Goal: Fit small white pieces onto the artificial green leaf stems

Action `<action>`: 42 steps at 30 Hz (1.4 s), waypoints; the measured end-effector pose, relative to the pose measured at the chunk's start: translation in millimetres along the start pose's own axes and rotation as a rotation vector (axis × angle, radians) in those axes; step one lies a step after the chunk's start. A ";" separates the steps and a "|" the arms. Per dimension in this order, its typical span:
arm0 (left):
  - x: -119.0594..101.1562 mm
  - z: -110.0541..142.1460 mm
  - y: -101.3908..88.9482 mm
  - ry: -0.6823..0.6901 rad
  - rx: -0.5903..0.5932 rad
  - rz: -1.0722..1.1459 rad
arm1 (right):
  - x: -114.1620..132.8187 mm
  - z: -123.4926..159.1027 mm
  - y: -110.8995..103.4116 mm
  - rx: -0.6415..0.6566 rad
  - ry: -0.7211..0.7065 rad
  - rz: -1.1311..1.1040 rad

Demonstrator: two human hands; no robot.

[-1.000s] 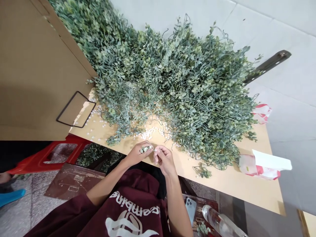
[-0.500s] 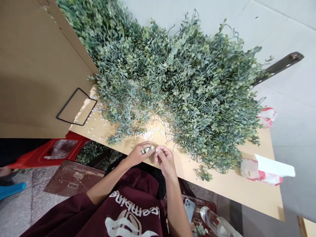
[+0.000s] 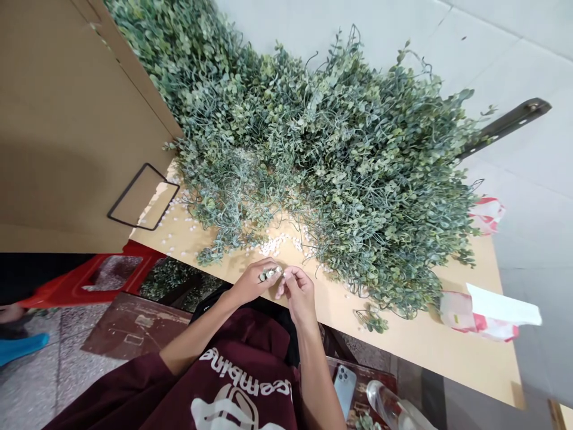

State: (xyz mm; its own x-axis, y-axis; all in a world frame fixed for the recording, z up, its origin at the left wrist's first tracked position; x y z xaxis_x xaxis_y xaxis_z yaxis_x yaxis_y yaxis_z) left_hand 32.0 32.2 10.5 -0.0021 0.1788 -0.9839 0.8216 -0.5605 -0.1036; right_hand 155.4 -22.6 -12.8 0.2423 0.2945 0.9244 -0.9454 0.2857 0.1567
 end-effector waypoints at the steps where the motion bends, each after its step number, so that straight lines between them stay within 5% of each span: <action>1: -0.3 0.0 -0.1 0.004 0.001 -0.002 | -0.5 0.3 0.3 -0.007 -0.008 -0.002; 16: -3.2 0.3 -0.8 0.012 0.017 -0.047 | 18.5 10.2 5.5 -0.105 -0.160 0.382; 24: -2.1 1.5 -0.1 0.003 -0.020 -0.024 | 20.0 11.0 -4.9 -0.047 -0.219 0.436; 35: -1.5 1.4 -3.9 -0.014 -0.028 0.047 | 22.7 16.3 4.1 -0.173 -0.383 0.568; 42: 2.0 3.3 -4.4 -0.063 -0.025 0.083 | 30.2 17.7 4.0 -0.063 -0.397 0.640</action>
Point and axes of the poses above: each hand's wrist, its own z-axis away from the middle knuckle, its own y-axis out of the palm, x = y × z, the point moved 5 cm from there along -z, towards the middle knuckle, and after that the axes turned 8 degrees about z, right-handed, at the moved point
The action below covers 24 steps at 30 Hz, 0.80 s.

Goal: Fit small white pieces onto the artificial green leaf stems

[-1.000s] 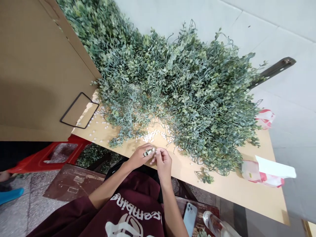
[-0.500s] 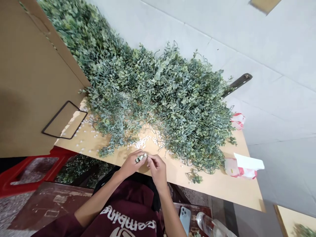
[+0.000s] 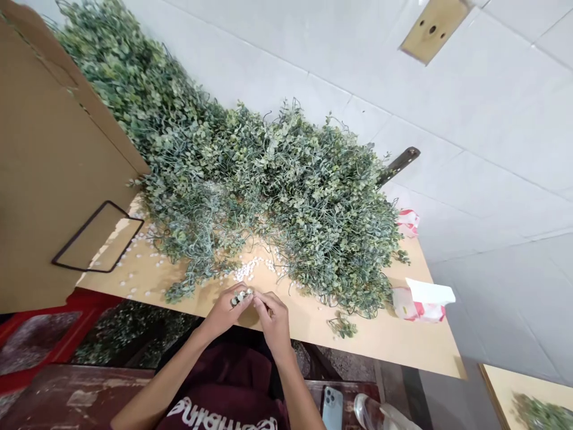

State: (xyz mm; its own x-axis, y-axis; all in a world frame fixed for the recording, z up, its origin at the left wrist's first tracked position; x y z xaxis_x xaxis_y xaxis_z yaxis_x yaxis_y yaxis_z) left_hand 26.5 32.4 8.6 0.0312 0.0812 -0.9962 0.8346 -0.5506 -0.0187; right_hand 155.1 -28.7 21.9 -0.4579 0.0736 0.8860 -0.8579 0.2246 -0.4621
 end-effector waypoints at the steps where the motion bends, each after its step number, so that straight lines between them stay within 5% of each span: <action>1: 0.1 0.2 0.8 -0.001 0.015 0.001 | -0.2 -0.5 -2.2 0.017 -0.003 0.001; 17: -8.3 20.3 18.8 -0.132 0.186 -0.107 | -7.6 22.0 -20.9 0.069 0.007 -0.104; 21: -6.6 43.5 6.7 -0.262 0.283 -0.138 | 6.3 26.1 -29.9 0.279 -0.102 0.012; 24: 19.5 77.9 -17.8 -0.465 0.451 -0.236 | 14.5 19.4 -66.2 0.270 -0.172 0.150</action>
State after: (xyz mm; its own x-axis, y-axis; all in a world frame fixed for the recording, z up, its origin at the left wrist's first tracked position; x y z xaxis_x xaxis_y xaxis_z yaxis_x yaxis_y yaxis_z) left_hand -30.6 -21.0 -17.1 -0.4467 -0.0678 -0.8921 0.4760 -0.8623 -0.1729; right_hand 200.7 -61.4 64.6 -0.5966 -0.0840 0.7981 -0.7981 -0.0425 -0.6011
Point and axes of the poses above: each hand's wrist, its own z-axis away from the middle knuckle, its own y-axis out of the palm, x = y × z, the point moved 5 cm from there along -z, towards the middle knuckle, and after that the axes turned 8 degrees about z, right-handed, at the moved point
